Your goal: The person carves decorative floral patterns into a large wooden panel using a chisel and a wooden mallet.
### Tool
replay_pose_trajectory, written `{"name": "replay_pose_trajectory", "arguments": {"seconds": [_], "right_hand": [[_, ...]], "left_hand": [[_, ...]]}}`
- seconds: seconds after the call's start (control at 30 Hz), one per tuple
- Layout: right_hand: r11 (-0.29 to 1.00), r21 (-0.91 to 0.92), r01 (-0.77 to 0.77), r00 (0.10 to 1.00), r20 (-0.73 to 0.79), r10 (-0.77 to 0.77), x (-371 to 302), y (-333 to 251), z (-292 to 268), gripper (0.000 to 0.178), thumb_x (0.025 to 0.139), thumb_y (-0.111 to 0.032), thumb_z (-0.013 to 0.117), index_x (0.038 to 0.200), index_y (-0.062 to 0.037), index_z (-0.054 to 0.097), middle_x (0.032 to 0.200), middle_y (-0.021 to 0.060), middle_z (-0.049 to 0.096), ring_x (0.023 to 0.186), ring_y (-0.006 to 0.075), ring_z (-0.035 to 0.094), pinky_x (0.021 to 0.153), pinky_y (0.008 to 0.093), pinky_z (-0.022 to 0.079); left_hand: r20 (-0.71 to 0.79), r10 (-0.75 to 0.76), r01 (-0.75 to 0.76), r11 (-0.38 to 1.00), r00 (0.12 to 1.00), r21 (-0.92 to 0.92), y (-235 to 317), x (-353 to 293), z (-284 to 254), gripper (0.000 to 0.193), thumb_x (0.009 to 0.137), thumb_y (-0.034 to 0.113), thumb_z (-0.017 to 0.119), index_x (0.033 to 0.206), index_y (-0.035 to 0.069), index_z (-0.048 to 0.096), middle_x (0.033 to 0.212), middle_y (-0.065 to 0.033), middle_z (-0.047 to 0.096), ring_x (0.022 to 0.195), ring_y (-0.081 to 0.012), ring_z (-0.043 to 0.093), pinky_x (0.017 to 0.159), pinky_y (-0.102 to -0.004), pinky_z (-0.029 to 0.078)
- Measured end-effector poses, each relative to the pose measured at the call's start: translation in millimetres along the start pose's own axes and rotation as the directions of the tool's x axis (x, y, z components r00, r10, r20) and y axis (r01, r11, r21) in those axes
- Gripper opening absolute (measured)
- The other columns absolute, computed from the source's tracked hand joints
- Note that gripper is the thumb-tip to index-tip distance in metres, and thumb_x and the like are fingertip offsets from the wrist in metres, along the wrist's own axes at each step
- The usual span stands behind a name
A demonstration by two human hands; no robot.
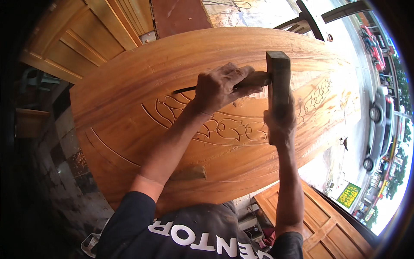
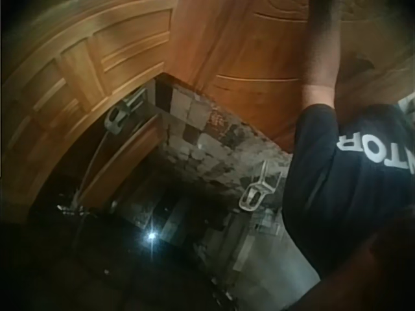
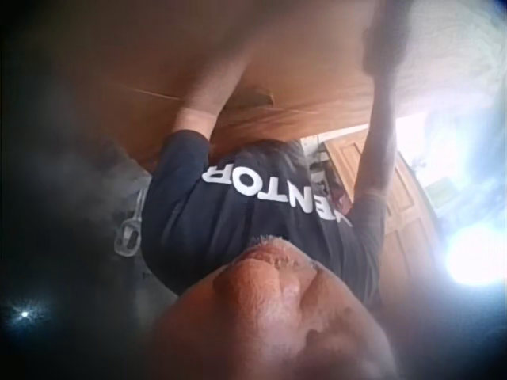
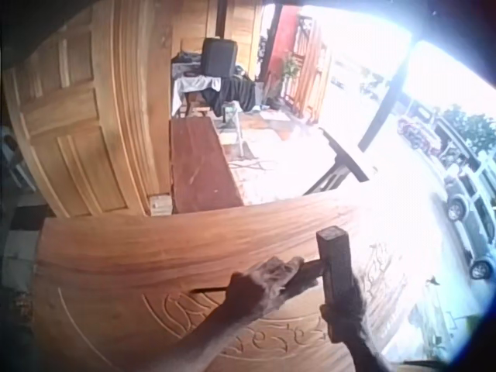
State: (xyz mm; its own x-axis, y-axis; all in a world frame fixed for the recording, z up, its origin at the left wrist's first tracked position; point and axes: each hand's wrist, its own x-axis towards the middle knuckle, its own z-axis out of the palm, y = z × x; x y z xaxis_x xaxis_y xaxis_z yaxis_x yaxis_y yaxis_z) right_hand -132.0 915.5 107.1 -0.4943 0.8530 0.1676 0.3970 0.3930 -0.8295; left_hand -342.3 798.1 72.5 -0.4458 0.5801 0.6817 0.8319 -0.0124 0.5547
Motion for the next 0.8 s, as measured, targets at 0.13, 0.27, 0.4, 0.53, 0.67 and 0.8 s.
{"name": "replay_pose_trajectory", "arguments": {"seconds": [0.13, 0.27, 0.4, 0.53, 0.67, 0.8], "right_hand": [[0.882, 0.435, -0.179, 0.980, -0.004, 0.201, 22.6, 6.6, -15.5, 0.046, 0.086, -0.006, 0.082, 0.127, -0.0018, 0.063, 0.097, 0.0060, 0.071, 0.080, 0.0158, 0.068, 0.081, 0.0301, 0.056], [0.971, 0.237, 0.017, 0.999, -0.035, -0.009, 11.8, -0.9, 12.6, 0.064, 0.085, -0.004, 0.083, 0.144, -0.0042, 0.059, 0.111, 0.0056, 0.070, 0.098, 0.0160, 0.066, 0.089, 0.0304, 0.055], [0.985, -0.004, -0.171, 0.981, 0.096, 0.171, 24.4, 33.8, -22.0, 0.068, 0.088, -0.001, 0.077, 0.151, -0.0025, 0.053, 0.132, 0.0120, 0.066, 0.115, 0.0198, 0.064, 0.098, 0.0343, 0.052], [0.894, 0.433, -0.110, 0.965, -0.171, 0.201, 20.7, -20.0, 10.9, 0.045, 0.090, -0.009, 0.079, 0.129, 0.0022, 0.060, 0.096, 0.0039, 0.066, 0.084, 0.0128, 0.063, 0.076, 0.0277, 0.052], [0.981, -0.190, 0.040, 0.990, 0.138, -0.013, 8.7, 1.9, 13.3, 0.073, 0.088, -0.004, 0.082, 0.153, 0.0021, 0.050, 0.126, 0.0068, 0.069, 0.111, 0.0153, 0.064, 0.100, 0.0296, 0.051], [0.936, 0.325, -0.134, 0.980, -0.099, 0.175, 23.6, -27.3, 12.5, 0.053, 0.087, -0.001, 0.079, 0.133, 0.0003, 0.053, 0.109, 0.0072, 0.064, 0.091, 0.0133, 0.061, 0.085, 0.0294, 0.053]], "left_hand": [[-0.008, -0.034, 0.034, 0.999, 0.999, 0.026, -7.9, -3.0, 8.1, 0.050, 0.088, 0.056, 0.082, 0.118, 0.017, 0.079, 0.089, -0.0021, 0.074, 0.073, -0.0212, 0.074, 0.054, -0.0367, 0.059], [-0.021, -0.064, 0.065, 0.998, 0.998, 0.027, -10.6, -1.9, 10.7, 0.049, 0.090, 0.057, 0.080, 0.121, 0.019, 0.077, 0.091, -0.0020, 0.073, 0.078, -0.0227, 0.074, 0.054, -0.0397, 0.059], [-0.034, -0.024, 0.025, 0.999, 0.999, 0.031, -6.0, -2.4, 6.3, 0.052, 0.086, 0.056, 0.084, 0.120, 0.017, 0.080, 0.091, -0.0032, 0.076, 0.074, -0.0196, 0.075, 0.057, -0.0351, 0.061], [-0.037, -0.061, 0.063, 0.997, 0.997, 0.050, -12.1, -6.8, 4.5, 0.050, 0.090, 0.059, 0.080, 0.123, 0.022, 0.077, 0.092, -0.0009, 0.073, 0.081, -0.0220, 0.075, 0.057, -0.0375, 0.060], [-0.016, -0.036, 0.037, 0.998, 0.999, 0.057, -11.0, -7.0, 0.8, 0.055, 0.084, 0.054, 0.087, 0.124, 0.017, 0.081, 0.091, -0.0045, 0.076, 0.072, -0.0197, 0.075, 0.059, -0.0336, 0.063], [-0.039, -0.060, 0.063, 0.995, 0.997, 0.075, -13.7, -5.4, -1.4, 0.053, 0.084, 0.055, 0.086, 0.123, 0.018, 0.081, 0.087, -0.0043, 0.075, 0.071, -0.0193, 0.075, 0.058, -0.0341, 0.062]]}}
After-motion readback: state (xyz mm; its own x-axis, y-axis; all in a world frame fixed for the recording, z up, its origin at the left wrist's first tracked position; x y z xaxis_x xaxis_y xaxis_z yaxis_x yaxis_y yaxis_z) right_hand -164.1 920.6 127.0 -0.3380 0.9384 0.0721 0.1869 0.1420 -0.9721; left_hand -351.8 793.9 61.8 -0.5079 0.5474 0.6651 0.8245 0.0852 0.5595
